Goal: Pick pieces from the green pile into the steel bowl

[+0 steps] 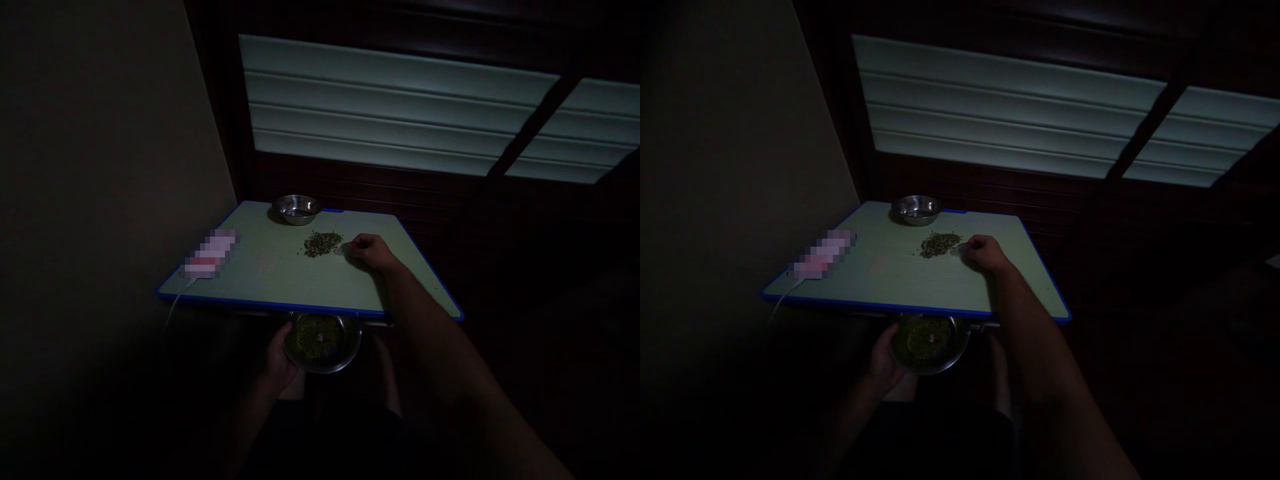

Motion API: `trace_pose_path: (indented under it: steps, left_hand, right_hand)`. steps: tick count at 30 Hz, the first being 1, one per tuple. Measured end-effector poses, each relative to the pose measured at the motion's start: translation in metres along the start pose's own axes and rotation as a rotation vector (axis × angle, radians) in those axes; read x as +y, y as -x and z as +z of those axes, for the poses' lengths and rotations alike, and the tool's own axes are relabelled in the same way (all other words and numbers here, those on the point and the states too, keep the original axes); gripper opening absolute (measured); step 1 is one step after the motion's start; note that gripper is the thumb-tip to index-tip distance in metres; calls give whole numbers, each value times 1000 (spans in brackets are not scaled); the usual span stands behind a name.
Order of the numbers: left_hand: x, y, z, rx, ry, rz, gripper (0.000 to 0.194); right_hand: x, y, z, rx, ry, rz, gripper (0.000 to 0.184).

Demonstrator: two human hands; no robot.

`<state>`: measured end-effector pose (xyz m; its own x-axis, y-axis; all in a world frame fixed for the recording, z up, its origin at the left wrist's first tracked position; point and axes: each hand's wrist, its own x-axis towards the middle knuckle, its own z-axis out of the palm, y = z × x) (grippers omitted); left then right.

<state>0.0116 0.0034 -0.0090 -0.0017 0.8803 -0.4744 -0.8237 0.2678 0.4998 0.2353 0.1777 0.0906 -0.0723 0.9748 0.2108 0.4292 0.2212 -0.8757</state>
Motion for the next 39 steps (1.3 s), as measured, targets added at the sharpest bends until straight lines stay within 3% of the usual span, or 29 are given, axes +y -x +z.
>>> trace_pose_path:
  steps: [7,13,18,26,34,39]
  left_hand:
    - [-4,3,0,37,6,0,24]
    - [-5,2,-1,-8,2,-28,23]
    - [-1,4,-1,29,-8,-39,24]
    - [3,9,-3,-15,-29,-18,21]
    - [5,8,-3,-22,-7,12,19]
    - [4,11,1,-9,-13,-5,19]
  right_hand:
    - [5,-3,1,102,-100,-10,23]
    - [8,-7,2,215,-70,-10,17]
    - [11,-9,4,185,8,-95,17]
    - [12,-9,6,158,111,-124,19]
    - [16,-10,5,107,31,-122,18]
    - [18,-12,5,164,10,-89,19]
